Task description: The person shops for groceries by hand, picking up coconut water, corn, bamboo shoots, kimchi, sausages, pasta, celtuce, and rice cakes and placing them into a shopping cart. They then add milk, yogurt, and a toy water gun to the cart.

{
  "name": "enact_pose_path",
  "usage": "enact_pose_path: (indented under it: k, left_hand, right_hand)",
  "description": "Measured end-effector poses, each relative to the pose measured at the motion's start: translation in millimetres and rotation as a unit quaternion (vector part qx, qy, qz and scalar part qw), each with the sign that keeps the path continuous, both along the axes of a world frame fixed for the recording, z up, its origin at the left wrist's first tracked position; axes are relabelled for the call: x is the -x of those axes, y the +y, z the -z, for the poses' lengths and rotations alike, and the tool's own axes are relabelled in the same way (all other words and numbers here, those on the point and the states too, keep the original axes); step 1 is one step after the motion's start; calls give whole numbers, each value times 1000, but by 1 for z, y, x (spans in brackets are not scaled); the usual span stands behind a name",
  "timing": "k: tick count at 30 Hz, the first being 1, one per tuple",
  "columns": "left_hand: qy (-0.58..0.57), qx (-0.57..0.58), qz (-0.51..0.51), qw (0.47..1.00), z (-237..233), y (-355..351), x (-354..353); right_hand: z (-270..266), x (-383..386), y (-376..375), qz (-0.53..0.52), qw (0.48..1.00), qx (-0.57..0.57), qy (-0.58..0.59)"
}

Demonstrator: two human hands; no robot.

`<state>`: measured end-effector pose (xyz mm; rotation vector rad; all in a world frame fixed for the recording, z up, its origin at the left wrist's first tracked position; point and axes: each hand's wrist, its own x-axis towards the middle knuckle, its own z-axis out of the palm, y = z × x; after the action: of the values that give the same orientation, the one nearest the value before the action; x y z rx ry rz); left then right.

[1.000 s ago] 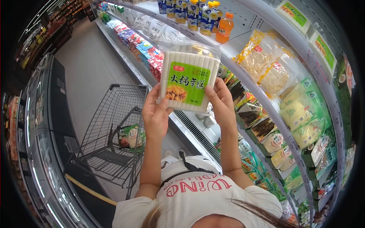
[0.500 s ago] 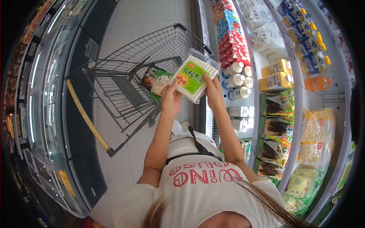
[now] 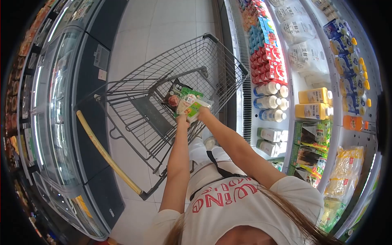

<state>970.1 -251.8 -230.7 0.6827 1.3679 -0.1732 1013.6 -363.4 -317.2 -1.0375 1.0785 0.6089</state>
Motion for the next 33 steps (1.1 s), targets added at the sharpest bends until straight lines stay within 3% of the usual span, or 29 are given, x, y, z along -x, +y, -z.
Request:
enact_pose_path:
  k: [2,6,9,12,13,14,16,17,19,21,22,23,24,25,27,28,32,33]
  left_hand:
    - [-81,42,4,996,8,-4,-2]
    - [-248,75,40,965,35,-20,-14]
    - [-141,71,155,975,6,-34,-36]
    - [-88,-43,409,907,-13,-43,-38]
    - [-69,-23,435,897,-24,-42,-42]
    - [-51,-3,463,885,-36,-42,-46]
    - [-61,39,515,854,-8,-32,-30]
    - [-122,-59,566,813,-12,-30,-19]
    - [-268,-97,625,727,-88,-20,-5]
    - [-301,-63,625,718,-113,-17,19]
    - [-312,-63,653,688,-105,-13,37]
    - [-364,-159,694,601,-110,-10,47]
    - [-354,-208,749,521,-92,-8,56]
    - [-352,-232,754,503,-94,-9,62]
    - [-292,-253,732,562,-94,-19,68]
    - [-294,-274,770,496,-46,-18,72]
    - [-281,-271,771,504,-115,-22,61]
    - [-267,-267,770,514,-124,-24,55]
  right_hand:
    - [7,-5,-6,4,999,42,5]
    - [-37,-22,-18,12,996,54,64]
    - [-58,-27,-25,-2,994,61,89]
    - [-82,-24,-19,-55,990,91,89]
    - [-95,-16,-16,-112,986,121,23]
    - [-109,-13,-19,-188,966,172,-45]
    - [-120,-1,-26,-331,890,261,-175]
    - [-124,4,-26,-416,763,387,-310]
    - [-180,10,-34,-479,662,416,-400]
    - [-220,15,-49,-521,554,464,-454]
    - [-230,17,-57,-529,500,504,-465]
    - [-225,21,-69,-514,472,526,-485]
    - [-220,23,-85,-528,501,478,-491]
    - [-212,23,-103,-544,519,407,-518]
    - [-224,20,-129,-590,454,360,-561]
    - [-227,18,-132,-603,441,351,-564]
    - [-226,12,-138,-640,393,358,-555]
    - [-224,13,-136,-582,394,366,-610]
